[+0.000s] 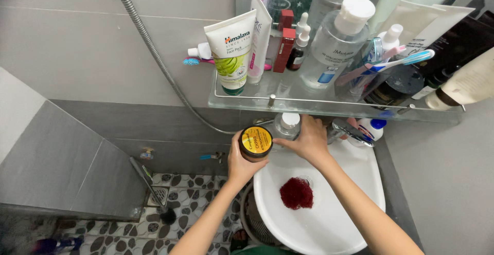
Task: The person scrubs the bathroom floor with a long-handled brush and a blue cleaning bottle, then rinses the floor with a handheld shower head. They also wash a red scrubbing pad and a yellow-lidded jar at the sink, placing the jar on the shelf afterward.
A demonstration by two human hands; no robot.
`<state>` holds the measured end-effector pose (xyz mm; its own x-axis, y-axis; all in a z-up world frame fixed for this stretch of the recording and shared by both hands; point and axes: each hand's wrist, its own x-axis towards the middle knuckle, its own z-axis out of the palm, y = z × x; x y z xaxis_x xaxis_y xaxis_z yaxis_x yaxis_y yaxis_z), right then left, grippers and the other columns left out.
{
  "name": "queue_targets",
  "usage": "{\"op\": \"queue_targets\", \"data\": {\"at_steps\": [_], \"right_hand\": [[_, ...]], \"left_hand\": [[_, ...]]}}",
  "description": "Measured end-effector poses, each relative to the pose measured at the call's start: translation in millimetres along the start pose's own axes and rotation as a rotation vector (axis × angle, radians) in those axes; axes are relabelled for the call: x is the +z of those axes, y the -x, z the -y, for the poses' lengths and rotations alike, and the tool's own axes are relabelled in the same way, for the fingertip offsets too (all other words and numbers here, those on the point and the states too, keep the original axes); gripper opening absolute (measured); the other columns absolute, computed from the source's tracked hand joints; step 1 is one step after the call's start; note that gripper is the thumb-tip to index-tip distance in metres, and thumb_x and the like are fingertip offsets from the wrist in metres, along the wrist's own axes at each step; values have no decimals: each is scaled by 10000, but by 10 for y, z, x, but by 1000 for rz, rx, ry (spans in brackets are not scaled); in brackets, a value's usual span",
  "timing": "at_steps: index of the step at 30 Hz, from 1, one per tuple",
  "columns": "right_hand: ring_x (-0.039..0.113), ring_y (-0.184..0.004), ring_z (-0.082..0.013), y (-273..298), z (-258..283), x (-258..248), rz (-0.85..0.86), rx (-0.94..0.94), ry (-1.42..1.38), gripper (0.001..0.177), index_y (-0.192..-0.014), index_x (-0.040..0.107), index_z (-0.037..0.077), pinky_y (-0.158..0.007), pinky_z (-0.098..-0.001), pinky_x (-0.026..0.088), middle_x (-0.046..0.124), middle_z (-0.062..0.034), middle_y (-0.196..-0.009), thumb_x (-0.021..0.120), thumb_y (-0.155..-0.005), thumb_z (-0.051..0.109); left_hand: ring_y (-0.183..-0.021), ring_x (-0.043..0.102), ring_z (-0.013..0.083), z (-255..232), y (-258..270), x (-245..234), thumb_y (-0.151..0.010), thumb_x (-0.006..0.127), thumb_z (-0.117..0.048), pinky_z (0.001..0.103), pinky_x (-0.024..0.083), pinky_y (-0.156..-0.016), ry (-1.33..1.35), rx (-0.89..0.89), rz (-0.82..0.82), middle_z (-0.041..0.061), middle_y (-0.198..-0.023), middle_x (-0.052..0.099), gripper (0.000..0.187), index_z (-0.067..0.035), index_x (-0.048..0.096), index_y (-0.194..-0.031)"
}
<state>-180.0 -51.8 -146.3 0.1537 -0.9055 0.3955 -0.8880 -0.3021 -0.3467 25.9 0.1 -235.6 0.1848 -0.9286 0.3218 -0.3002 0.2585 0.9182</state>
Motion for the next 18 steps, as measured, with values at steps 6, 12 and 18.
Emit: {"op": "queue_targets", "data": {"at_steps": [6, 12, 18], "right_hand": [[637, -1050, -375, -118, -69, 68, 148, 71, 53, 988, -1298, 584, 44, -928, -519, 462, 679, -200, -1088, 911, -534, 577], [688, -1009, -357, 55, 26, -72, -159, 0, -195, 804, -1256, 613, 56, -877, -461, 533, 713, -173, -1090, 899, -609, 438], [704, -1052, -329, 36, 18, -302, -286, -35, -271, 787, -1255, 602, 33, -922, -428, 548, 705, -182, -1145, 933, -630, 380]], "left_hand": [[-1246, 636, 319, 68, -48, 55, -520, 982, -167, 435, 538, -1015, 37, -46, 5, 155, -1334, 623, 1107, -133, 366, -1439], [-1237, 628, 335, 88, -119, 112, -504, 985, -139, 435, 538, -1002, 25, -42, 48, 163, -1325, 616, 1109, -132, 363, -1422], [-1229, 637, 365, 93, -145, 239, -470, 988, -114, 439, 542, -993, -9, -10, 76, 163, -1324, 639, 1116, -137, 393, -1413]]}}
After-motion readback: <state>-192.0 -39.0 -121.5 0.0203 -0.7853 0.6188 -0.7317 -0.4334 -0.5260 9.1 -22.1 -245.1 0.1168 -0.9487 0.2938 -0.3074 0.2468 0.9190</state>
